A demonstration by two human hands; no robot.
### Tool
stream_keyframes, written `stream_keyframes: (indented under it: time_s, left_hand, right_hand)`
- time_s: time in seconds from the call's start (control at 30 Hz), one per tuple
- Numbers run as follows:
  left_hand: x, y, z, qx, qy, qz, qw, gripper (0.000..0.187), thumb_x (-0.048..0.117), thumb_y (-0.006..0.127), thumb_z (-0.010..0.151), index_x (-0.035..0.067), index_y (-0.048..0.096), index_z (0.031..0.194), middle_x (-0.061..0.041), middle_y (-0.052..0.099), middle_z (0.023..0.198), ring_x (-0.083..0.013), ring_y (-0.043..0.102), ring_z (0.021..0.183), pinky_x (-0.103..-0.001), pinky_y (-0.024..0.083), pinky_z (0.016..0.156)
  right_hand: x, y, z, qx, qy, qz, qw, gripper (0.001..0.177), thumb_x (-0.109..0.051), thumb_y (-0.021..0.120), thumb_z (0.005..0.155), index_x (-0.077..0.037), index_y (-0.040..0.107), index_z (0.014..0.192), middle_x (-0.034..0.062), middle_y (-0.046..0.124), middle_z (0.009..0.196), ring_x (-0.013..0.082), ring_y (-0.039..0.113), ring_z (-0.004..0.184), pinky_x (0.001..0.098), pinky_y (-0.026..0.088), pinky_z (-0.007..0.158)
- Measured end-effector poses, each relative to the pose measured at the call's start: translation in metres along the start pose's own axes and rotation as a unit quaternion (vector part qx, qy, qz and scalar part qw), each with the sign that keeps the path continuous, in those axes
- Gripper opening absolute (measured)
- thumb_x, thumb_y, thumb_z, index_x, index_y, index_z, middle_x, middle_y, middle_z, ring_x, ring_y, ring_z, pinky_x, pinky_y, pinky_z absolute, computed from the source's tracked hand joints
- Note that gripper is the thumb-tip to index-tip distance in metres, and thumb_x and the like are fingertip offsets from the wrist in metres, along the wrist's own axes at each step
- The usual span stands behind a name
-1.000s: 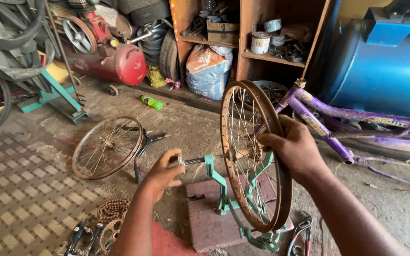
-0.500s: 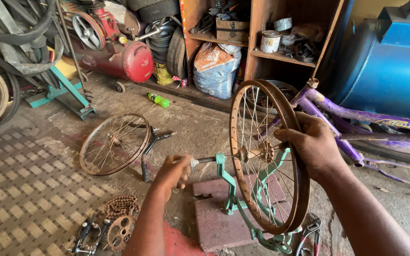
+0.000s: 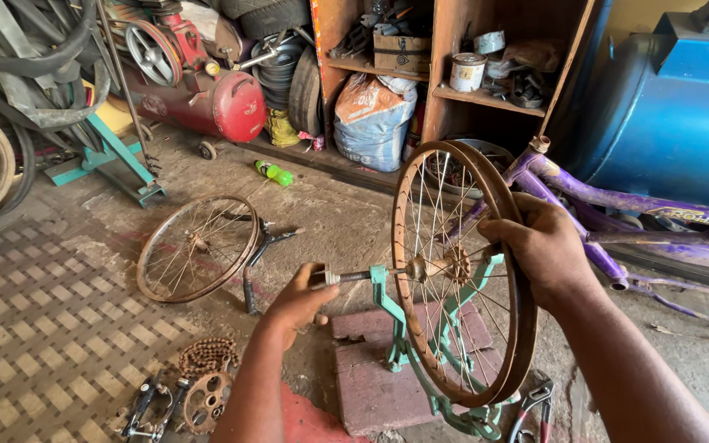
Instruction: The person uses pliers to adjust the spokes of a bicycle wheel mounted on a truing stand. They then remove the wheel, place it on the floor, and mount a second wheel onto the stand, securing it with the knobs.
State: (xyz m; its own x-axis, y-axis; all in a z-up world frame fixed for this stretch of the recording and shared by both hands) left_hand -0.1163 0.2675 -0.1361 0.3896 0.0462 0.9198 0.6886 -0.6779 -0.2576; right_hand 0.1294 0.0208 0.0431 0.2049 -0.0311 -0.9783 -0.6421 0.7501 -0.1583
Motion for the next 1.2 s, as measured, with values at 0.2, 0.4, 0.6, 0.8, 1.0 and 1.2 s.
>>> stream_keyframes:
  time_s: [0.2,0.4,0.6,0.8,1.0,1.2]
  left_hand:
    - [-0.004,0.005,0.004,0.031,-0.021,-0.030,0.999,0.070,0.050,0.065,0.091,0.016,0.042,0.148,-0.014,0.060,0.125,-0.0218,0.062,0.097,-0.030,0.059,0.060]
    - [-0.005,0.000,-0.003,0.031,-0.049,-0.016,0.998,0.083,0.047,0.074,0.085,0.017,0.034,0.152,-0.014,0.066,0.127,-0.0225,0.067,0.100,-0.033,0.061,0.065]
    - [-0.005,0.006,-0.001,0.000,-0.020,-0.056,0.998,0.079,0.067,0.053,0.097,0.012,0.040,0.152,-0.034,0.073,0.125,-0.0296,0.070,0.088,-0.036,0.057,0.063]
    - [0.005,-0.003,-0.012,0.030,-0.032,-0.051,0.998,0.088,0.048,0.066,0.090,0.025,0.018,0.160,-0.017,0.063,0.138,-0.0210,0.071,0.100,-0.033,0.058,0.069]
    - [0.009,0.001,-0.009,0.043,-0.020,-0.021,0.999,0.073,0.057,0.052,0.096,0.010,0.045,0.150,-0.018,0.067,0.138,-0.0336,0.073,0.101,-0.041,0.057,0.071]
    - [0.046,0.010,-0.001,0.178,0.184,0.184,0.949,0.073,0.044,0.075,0.086,0.010,0.048,0.145,-0.019,0.051,0.148,-0.0343,0.053,0.134,-0.049,0.047,0.111]
  right_hand:
    - [0.005,-0.002,0.006,-0.003,-0.008,0.003,1.000,0.035,-0.004,0.073,0.084,0.006,0.069,0.117,0.0094,0.069,0.083,0.0150,0.063,0.071,0.0305,0.054,0.069]
    - [0.001,-0.002,0.008,-0.006,-0.007,-0.004,1.000,0.029,-0.004,0.073,0.084,0.004,0.070,0.111,0.0097,0.067,0.080,0.0147,0.061,0.069,0.0302,0.052,0.065]
    - [-0.001,0.002,0.009,-0.008,-0.011,0.010,1.000,0.024,-0.004,0.074,0.083,0.005,0.070,0.106,0.0082,0.066,0.075,0.0141,0.059,0.064,0.0296,0.049,0.061]
    - [-0.004,-0.001,0.010,0.019,-0.008,-0.034,0.999,0.026,-0.004,0.076,0.082,0.003,0.072,0.107,0.0071,0.065,0.074,0.0126,0.057,0.064,0.0278,0.046,0.060]
    - [-0.004,0.000,0.008,0.026,-0.002,-0.041,0.999,0.029,-0.004,0.074,0.083,0.004,0.072,0.110,0.0101,0.070,0.080,0.0156,0.065,0.070,0.0296,0.054,0.070]
    - [-0.023,-0.002,0.008,0.050,-0.046,0.027,0.997,0.023,-0.001,0.067,0.086,0.005,0.069,0.108,0.0117,0.075,0.089,0.0167,0.073,0.080,0.0314,0.061,0.082]
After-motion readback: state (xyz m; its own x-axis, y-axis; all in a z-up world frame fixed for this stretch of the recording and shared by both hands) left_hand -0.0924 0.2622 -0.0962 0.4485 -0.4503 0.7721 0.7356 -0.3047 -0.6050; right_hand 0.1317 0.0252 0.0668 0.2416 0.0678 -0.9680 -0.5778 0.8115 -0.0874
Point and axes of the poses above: each hand's wrist, its own z-axis towards the middle knuckle, its own y-axis out of the palm, x = y × z, the point moved 7 cm from there along z, towards the middle knuckle
